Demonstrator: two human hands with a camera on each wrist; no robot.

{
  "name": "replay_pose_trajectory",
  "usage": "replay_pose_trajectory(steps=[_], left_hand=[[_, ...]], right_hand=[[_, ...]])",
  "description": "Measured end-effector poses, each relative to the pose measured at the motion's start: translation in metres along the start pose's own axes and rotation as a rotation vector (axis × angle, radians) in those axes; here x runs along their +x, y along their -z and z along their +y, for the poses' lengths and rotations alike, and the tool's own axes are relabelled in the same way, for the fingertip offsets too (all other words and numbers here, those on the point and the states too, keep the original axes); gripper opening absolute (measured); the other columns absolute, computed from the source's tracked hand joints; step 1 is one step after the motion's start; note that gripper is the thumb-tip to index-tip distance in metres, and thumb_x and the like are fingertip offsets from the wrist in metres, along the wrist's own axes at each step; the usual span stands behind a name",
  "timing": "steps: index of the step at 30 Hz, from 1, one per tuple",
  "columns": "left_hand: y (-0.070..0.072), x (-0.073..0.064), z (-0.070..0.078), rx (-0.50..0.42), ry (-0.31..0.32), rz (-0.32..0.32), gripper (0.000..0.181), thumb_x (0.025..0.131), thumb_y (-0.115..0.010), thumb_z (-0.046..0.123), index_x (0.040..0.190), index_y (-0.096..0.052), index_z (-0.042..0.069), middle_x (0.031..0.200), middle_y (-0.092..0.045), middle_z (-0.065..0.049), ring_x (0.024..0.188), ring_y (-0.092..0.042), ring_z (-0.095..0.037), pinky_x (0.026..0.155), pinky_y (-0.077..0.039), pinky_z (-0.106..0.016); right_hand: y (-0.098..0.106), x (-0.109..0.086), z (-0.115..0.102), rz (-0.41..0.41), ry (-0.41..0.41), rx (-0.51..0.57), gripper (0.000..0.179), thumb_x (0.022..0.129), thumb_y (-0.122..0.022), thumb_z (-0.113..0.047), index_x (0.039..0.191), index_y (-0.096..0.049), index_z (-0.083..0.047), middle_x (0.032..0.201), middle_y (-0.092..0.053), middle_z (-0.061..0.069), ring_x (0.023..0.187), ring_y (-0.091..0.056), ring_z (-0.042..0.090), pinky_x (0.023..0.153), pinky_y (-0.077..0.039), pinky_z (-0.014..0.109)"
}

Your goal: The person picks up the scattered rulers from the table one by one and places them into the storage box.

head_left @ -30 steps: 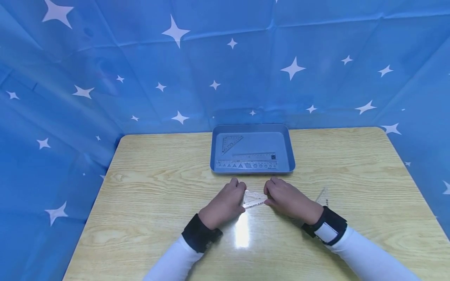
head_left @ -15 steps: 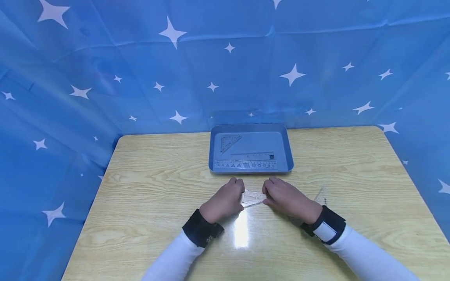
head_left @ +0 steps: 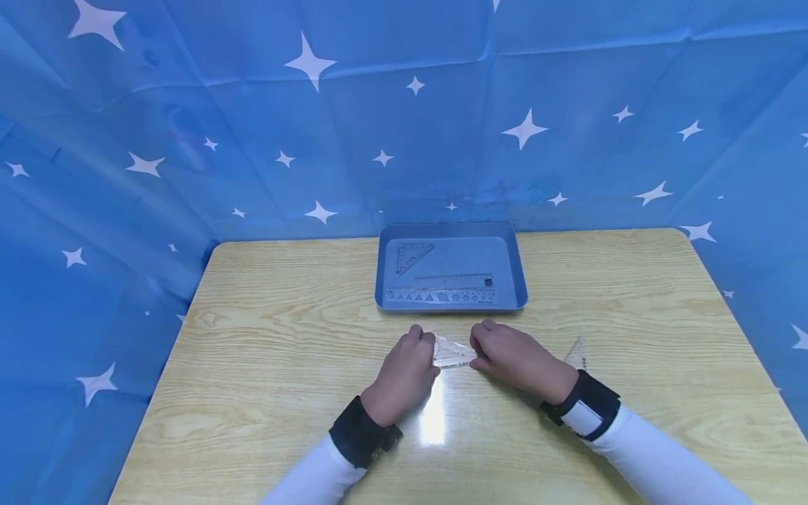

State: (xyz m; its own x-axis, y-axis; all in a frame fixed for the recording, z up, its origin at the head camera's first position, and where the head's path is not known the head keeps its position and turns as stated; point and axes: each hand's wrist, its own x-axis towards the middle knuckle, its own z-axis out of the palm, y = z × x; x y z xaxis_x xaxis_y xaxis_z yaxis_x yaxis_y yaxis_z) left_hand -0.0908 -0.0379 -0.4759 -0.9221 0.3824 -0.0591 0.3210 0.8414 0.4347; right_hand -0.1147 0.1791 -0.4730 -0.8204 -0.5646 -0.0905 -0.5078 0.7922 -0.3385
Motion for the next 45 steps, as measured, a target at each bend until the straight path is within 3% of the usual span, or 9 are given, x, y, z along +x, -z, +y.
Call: replay_pose_trajectory(steps=[6,12,24,29,32,38,45], left_hand=[[-0.001,0.002,0.000,-0.016,0.031,0.033,0.033,0.083,-0.081,0.006,0.113,-0.069,0.002,0.099,-0.060,-0.008,0.085,-0.063,-0.023,0.069,-0.054,-0.037],[-0.002,0.007,-0.003,-0.161,0.061,0.005,0.034,0.086,-0.076,0.002,0.119,-0.067,0.002,0.094,-0.059,-0.003,0.082,-0.059,-0.018,0.067,-0.050,-0.031],[-0.004,0.009,-0.010,-0.261,0.065,-0.004,0.030,0.085,-0.073,0.001,0.114,-0.066,0.002,0.085,-0.058,-0.001,0.082,-0.057,-0.018,0.070,-0.046,-0.031],[-0.004,0.009,-0.011,-0.299,0.072,-0.016,0.023,0.085,-0.073,0.001,0.107,-0.065,0.003,0.097,-0.064,-0.005,0.087,-0.058,-0.019,0.072,-0.045,-0.029],[-0.004,0.010,-0.011,-0.325,0.089,-0.033,0.029,0.085,-0.073,0.002,0.113,-0.065,0.003,0.091,-0.060,-0.003,0.082,-0.054,-0.017,0.070,-0.043,-0.029],[-0.003,0.011,-0.011,-0.338,0.105,-0.051,0.036,0.085,-0.074,0.005,0.120,-0.065,0.003,0.083,-0.053,0.002,0.077,-0.050,-0.014,0.068,-0.042,-0.029],[-0.003,0.011,-0.011,-0.333,0.101,-0.047,0.037,0.084,-0.075,0.006,0.120,-0.065,0.002,0.083,-0.053,0.001,0.076,-0.050,-0.014,0.068,-0.042,-0.029]], right_hand=[[-0.002,0.006,-0.007,0.032,0.080,0.009,0.036,0.087,-0.083,-0.020,0.111,-0.061,-0.004,0.092,-0.055,0.002,0.079,-0.051,0.014,0.071,-0.051,0.033],[-0.007,0.013,-0.007,0.001,0.094,0.056,0.058,0.085,-0.085,-0.024,0.131,-0.058,-0.002,0.100,-0.053,0.003,0.084,-0.047,0.013,0.073,-0.048,0.031],[-0.005,0.023,-0.005,-0.082,0.074,0.157,0.065,0.081,-0.088,-0.024,0.134,-0.054,-0.006,0.120,-0.059,0.007,0.106,-0.056,0.019,0.092,-0.053,0.040],[-0.001,0.027,-0.003,-0.128,0.069,0.174,0.061,0.079,-0.090,-0.027,0.126,-0.055,-0.012,0.110,-0.056,0.002,0.093,-0.051,0.017,0.081,-0.049,0.035],[0.000,0.029,-0.002,-0.148,0.064,0.172,0.061,0.077,-0.091,-0.030,0.124,-0.054,-0.014,0.107,-0.056,0.001,0.089,-0.051,0.016,0.077,-0.048,0.033],[0.000,0.030,-0.001,-0.151,0.063,0.159,0.067,0.075,-0.090,-0.033,0.126,-0.053,-0.011,0.114,-0.059,0.004,0.093,-0.057,0.017,0.082,-0.052,0.037],[0.001,0.031,-0.002,-0.161,0.056,0.159,0.065,0.075,-0.090,-0.034,0.123,-0.053,-0.011,0.109,-0.057,0.002,0.088,-0.053,0.015,0.080,-0.050,0.034]])
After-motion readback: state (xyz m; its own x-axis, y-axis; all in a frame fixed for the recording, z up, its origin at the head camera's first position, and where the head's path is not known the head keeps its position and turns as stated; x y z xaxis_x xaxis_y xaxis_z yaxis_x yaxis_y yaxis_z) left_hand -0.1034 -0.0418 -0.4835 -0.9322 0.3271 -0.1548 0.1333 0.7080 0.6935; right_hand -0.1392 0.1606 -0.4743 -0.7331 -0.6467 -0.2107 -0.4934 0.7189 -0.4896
